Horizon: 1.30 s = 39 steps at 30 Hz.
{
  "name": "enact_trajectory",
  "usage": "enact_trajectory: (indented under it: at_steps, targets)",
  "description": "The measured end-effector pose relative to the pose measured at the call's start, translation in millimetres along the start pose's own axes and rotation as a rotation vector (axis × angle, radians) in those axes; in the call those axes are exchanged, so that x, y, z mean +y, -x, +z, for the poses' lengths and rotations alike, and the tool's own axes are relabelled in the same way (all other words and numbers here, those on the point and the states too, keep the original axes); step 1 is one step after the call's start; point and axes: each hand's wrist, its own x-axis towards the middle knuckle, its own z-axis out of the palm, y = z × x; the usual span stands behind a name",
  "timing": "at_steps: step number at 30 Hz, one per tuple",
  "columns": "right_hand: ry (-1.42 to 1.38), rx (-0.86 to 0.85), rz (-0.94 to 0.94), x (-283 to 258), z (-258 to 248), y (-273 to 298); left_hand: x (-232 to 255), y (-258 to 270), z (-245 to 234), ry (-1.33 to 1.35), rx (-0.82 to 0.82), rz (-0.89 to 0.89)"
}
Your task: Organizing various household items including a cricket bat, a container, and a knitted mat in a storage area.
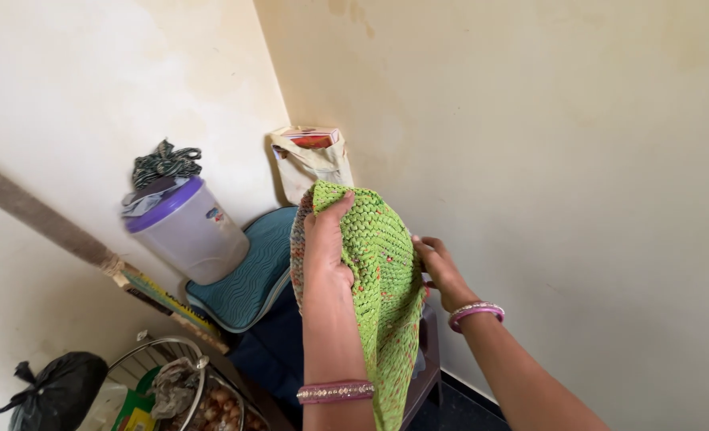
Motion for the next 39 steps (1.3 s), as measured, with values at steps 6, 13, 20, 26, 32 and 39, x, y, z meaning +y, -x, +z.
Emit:
enact_trajectory:
  at_steps: [6,13,20,26,32,39]
  targets:
    - [-0.216,-0.139,0.039,-11,3,-3,14,-21,-38,0.052,-0.030,0.036]
    - [-0.554,0.149,-0.496,-79,-44,5,26,-25,-84,0.011,0.104,0.171]
    - [-0.484,0.393,-0.609,-92,-78,14,-20,-53,-89,-0.051,0.247,0.178]
    - [-0.460,0.541,-0.636,-100,-91,19,-25,-57,-70,-0.164,0.296,0.348]
    - [-0.418,0.541,-0.715,-110,-94,26,-20,-63,-80,-0.215,0.219,0.426]
    - [-0.359,0.654,-0.673,-103,-99,26,-6,-58,-99,-0.140,0.053,-0.013]
